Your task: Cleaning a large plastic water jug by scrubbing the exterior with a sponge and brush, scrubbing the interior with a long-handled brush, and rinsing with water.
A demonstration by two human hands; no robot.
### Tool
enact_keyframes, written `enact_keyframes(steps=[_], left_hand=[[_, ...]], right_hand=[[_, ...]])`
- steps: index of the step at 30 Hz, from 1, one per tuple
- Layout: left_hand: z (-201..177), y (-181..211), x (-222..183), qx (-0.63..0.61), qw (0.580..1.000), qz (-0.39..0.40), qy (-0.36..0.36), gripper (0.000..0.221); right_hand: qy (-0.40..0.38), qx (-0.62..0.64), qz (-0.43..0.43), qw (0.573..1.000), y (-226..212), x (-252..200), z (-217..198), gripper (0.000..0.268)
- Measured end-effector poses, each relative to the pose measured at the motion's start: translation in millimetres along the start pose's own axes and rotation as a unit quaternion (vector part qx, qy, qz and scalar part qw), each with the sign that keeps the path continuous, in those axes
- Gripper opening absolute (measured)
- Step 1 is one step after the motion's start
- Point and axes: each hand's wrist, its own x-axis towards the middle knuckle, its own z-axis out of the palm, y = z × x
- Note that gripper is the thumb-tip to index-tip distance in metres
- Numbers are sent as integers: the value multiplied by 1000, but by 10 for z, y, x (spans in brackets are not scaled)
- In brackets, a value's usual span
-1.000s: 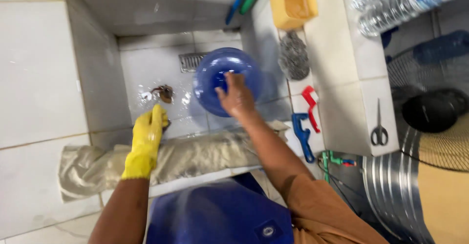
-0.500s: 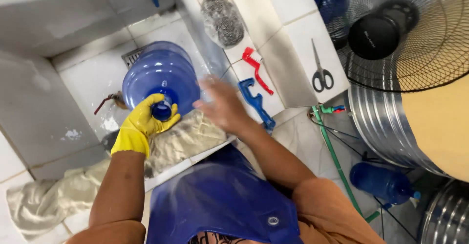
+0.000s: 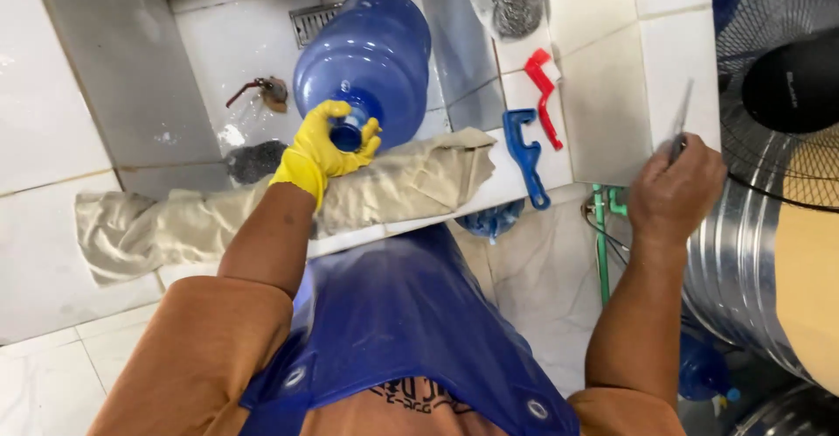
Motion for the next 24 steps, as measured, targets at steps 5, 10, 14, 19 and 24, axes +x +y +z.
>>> enact_keyframes(steps=[5, 10, 14, 19, 24], left_hand=[[-71, 53, 110, 19, 1000, -22, 9, 60], [-141, 53, 109, -22, 997, -62, -45, 59], [-194, 131, 588, 26, 997, -54, -45, 60], [-273, 33, 756, 7, 997, -33, -62, 65], [-327, 69, 874, 19, 996, -24, -80, 66]], right_hand=[[9, 70, 18, 997, -356, -68, -96, 26], [-104, 425, -47, 898, -1958, -144, 55, 34], [-238, 455, -97, 853, -2559, -444, 445, 54], [-315, 461, -60, 828, -2834, -594, 524, 54], [-347, 465, -48, 813, -2896, -482, 618, 53]])
